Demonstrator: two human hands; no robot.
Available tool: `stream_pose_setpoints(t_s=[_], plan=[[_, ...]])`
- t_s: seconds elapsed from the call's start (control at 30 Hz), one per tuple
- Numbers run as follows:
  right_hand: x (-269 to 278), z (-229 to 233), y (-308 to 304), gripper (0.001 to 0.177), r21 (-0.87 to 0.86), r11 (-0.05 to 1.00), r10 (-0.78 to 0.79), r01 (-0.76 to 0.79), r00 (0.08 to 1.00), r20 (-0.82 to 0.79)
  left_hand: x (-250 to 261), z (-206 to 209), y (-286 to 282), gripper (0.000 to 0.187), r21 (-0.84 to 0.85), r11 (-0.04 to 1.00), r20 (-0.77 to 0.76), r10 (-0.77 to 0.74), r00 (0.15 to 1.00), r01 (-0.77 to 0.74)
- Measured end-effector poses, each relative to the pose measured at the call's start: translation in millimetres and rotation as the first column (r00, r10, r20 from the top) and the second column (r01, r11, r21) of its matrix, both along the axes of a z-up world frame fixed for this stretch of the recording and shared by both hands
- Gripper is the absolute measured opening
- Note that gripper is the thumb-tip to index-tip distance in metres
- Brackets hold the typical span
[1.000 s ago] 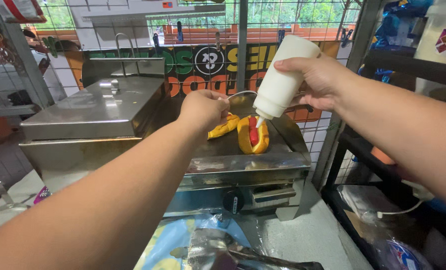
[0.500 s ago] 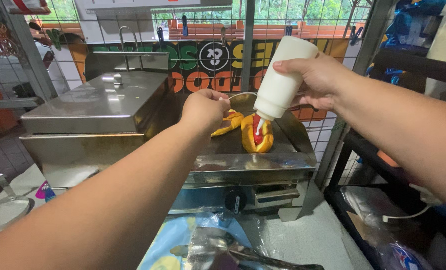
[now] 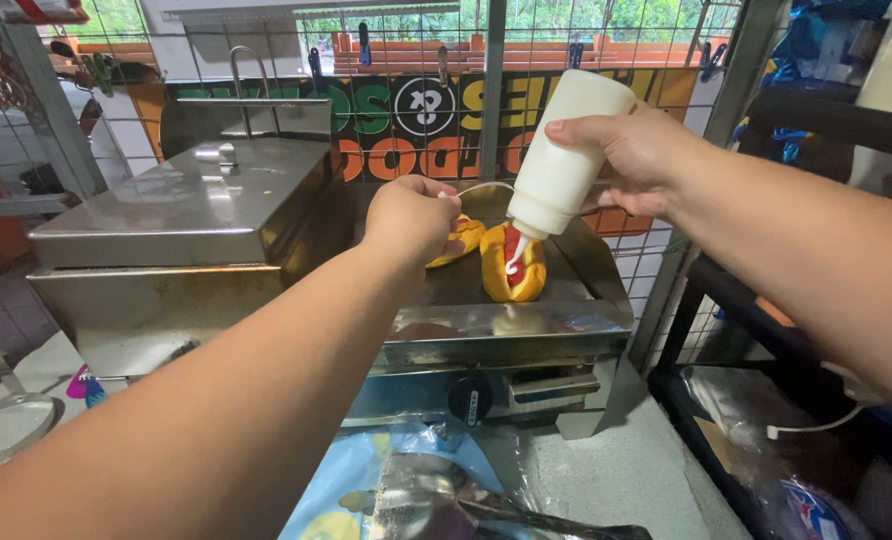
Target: The person applies white and red sauces to two hot dogs on a flat-top grill, then uses tongs to place each hot dog into a paper tray and sets them on the counter.
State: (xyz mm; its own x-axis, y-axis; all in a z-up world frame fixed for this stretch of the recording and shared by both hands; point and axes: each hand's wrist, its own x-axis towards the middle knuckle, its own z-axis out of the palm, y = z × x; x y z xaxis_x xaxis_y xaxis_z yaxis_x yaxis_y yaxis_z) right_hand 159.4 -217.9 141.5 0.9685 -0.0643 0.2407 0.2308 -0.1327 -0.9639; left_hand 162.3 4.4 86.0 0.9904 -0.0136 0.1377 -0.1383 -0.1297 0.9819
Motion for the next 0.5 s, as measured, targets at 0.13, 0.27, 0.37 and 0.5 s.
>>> stream_pose_setpoints(t_s=[0.13,0.27,0.37,0.5], plan=[[-1.0,2.7,-5.0,0.053,-0.051,0.999,0.009,-0.008,1.0,0.016,-2.2,-0.4,-4.1,0.013,-0.016,1.0,-0.011,-0.018,1.0,0.018],[-1.8,3.1,-8.3,0.055,-0.072,0.997,0.004,-0.003,1.0,0.015,-4.1,2.7,-9.1,0.012,-0.014,1.0,-0.035,-0.025,0.999,0.025],[-0.9,2.1,-7.6,0.055,-0.08,0.997,-0.015,0.016,1.0,0.022,-5.7,3.3,-9.0,0.011,0.009,1.0,-0.042,-0.015,0.999,0.016],[3.6,-1.0,-3.5,0.05,-0.04,0.999,-0.007,0.008,1.0,0.026,-4.7,2.0,-7.2,0.011,0.004,1.0,-0.022,0.002,1.0,-0.002]])
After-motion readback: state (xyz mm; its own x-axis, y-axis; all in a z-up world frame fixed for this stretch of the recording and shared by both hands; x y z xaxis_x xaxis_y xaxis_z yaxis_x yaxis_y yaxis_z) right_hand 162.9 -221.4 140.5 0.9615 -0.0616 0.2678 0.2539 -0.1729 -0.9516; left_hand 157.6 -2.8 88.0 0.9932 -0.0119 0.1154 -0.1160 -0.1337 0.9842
